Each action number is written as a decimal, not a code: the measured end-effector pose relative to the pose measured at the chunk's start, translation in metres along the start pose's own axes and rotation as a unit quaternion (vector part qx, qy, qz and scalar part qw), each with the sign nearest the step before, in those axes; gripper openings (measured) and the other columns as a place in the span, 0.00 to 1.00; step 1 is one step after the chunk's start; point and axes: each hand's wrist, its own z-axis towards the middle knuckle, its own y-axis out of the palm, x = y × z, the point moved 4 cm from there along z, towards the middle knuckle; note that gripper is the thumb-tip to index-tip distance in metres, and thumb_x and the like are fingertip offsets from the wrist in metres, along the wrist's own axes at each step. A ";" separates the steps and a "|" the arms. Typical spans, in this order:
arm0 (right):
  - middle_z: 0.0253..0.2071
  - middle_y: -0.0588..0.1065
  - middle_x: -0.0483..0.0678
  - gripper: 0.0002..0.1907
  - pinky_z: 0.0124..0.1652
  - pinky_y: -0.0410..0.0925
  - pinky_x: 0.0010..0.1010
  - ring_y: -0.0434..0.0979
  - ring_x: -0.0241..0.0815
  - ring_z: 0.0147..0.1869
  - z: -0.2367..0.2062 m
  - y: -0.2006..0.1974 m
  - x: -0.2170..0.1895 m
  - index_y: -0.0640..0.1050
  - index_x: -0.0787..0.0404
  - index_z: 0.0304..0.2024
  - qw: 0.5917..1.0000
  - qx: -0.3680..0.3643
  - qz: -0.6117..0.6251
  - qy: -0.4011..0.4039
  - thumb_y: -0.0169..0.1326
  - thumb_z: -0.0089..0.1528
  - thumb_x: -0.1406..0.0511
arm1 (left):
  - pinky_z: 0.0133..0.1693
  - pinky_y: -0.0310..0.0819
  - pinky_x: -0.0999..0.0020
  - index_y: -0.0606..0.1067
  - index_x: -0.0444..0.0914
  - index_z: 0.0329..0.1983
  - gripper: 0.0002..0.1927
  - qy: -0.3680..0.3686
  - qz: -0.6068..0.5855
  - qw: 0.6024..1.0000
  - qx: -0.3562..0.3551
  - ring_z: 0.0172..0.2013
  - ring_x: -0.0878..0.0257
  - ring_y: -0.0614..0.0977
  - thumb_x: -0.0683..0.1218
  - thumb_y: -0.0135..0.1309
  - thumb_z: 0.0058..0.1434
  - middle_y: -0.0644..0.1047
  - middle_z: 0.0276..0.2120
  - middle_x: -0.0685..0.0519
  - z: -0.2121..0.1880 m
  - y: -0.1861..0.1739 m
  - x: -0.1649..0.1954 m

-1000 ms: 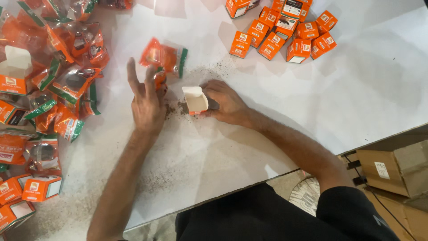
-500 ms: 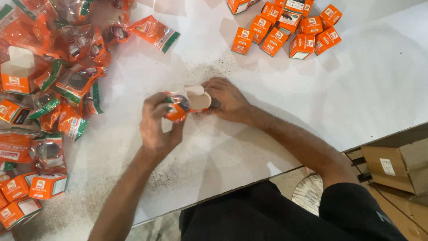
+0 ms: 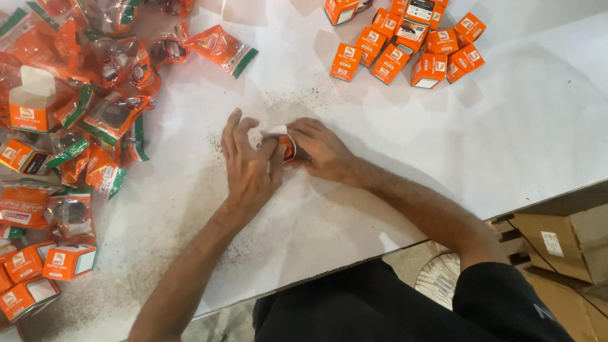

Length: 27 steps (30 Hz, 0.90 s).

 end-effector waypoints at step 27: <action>0.61 0.73 0.54 0.29 0.49 0.77 0.36 0.82 0.53 0.53 -0.002 -0.002 -0.010 0.70 0.64 0.58 0.995 0.010 0.080 0.059 0.67 0.56 0.75 | 0.50 0.79 0.58 0.76 0.34 0.48 0.14 -0.020 -0.216 0.976 -0.008 0.51 0.48 0.81 0.32 0.57 0.59 0.78 0.51 0.45 -0.005 0.018 -0.023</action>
